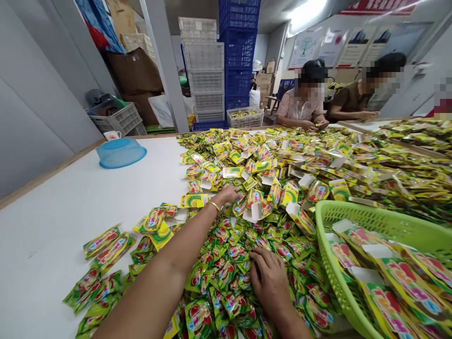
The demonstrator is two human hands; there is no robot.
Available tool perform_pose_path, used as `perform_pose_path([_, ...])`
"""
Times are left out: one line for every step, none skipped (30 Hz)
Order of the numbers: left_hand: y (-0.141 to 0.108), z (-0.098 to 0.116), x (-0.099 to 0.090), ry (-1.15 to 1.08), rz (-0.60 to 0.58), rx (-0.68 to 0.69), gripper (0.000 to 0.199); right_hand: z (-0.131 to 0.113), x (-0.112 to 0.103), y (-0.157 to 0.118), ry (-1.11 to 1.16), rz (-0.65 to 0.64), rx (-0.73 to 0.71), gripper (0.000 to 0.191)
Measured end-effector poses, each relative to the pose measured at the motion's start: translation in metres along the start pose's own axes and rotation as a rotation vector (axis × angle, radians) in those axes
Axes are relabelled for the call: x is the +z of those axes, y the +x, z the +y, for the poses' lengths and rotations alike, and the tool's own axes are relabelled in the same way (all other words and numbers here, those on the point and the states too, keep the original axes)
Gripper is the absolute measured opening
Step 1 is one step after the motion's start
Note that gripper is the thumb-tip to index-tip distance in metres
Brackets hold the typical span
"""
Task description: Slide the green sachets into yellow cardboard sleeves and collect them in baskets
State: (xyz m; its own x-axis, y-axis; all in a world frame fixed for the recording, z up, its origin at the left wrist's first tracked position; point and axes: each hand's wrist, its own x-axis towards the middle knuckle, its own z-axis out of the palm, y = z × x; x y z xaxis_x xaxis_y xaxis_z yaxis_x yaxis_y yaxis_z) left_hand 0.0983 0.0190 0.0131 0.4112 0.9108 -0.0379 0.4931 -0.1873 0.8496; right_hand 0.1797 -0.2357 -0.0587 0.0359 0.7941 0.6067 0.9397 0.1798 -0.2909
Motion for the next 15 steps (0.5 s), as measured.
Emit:
perform_pose_path([0.002,0.002,0.003,0.012,-0.012,-0.006,0.03,-0.001,-0.001,0.001,0.009,-0.006,0.014,0.018])
perform_pose_path([0.002,0.003,0.006,0.024,-0.013,-0.015,0.03,-0.002,-0.002,0.001,0.019,-0.013,0.023,0.017])
perform_pose_path([0.001,0.004,0.008,0.032,-0.005,-0.024,0.031,-0.003,-0.002,0.002,0.029,-0.019,0.031,0.017])
perform_pose_path([0.0,0.004,0.011,0.036,0.013,-0.032,0.033,-0.003,-0.003,0.003,0.037,-0.026,0.035,0.017])
perform_pose_path([-0.003,0.003,0.013,0.034,0.04,-0.039,0.034,-0.004,-0.004,0.003,0.044,-0.029,0.038,0.017])
perform_pose_path([-0.006,0.002,0.015,0.026,0.073,-0.046,0.036,-0.004,-0.004,0.004,0.05,-0.031,0.038,0.017])
perform_pose_path([-0.009,0.0,0.015,0.011,0.11,-0.052,0.036,-0.004,-0.004,0.004,0.054,-0.028,0.039,0.017])
perform_pose_path([-0.013,-0.001,0.014,-0.012,0.15,-0.057,0.035,-0.004,-0.004,0.004,0.059,-0.024,0.039,0.016])
perform_pose_path([-0.017,-0.003,0.01,-0.042,0.189,-0.062,0.034,-0.004,-0.005,0.004,0.064,-0.018,0.039,0.016])
perform_pose_path([-0.022,-0.004,0.006,-0.079,0.226,-0.069,0.034,-0.003,-0.005,0.004,0.069,-0.012,0.036,0.016])
perform_pose_path([-0.027,-0.004,-0.001,-0.122,0.258,-0.077,0.033,-0.002,-0.005,0.003,0.076,-0.002,0.034,0.016])
perform_pose_path([-0.034,-0.004,-0.008,-0.17,0.279,-0.086,0.033,-0.001,-0.005,0.003,0.085,0.011,0.032,0.016])
perform_pose_path([-0.042,-0.003,-0.015,-0.222,0.285,-0.096,0.032,0.0,-0.005,0.002,0.099,0.03,0.028,0.016])
perform_pose_path([-0.053,-0.001,-0.022,-0.276,0.277,-0.104,0.03,0.0,-0.006,0.001,0.123,0.054,0.028,0.016])
perform_pose_path([-0.066,0.001,-0.027,-0.326,0.259,-0.113,0.028,-0.002,-0.006,0.001,0.161,0.082,0.036,0.017])
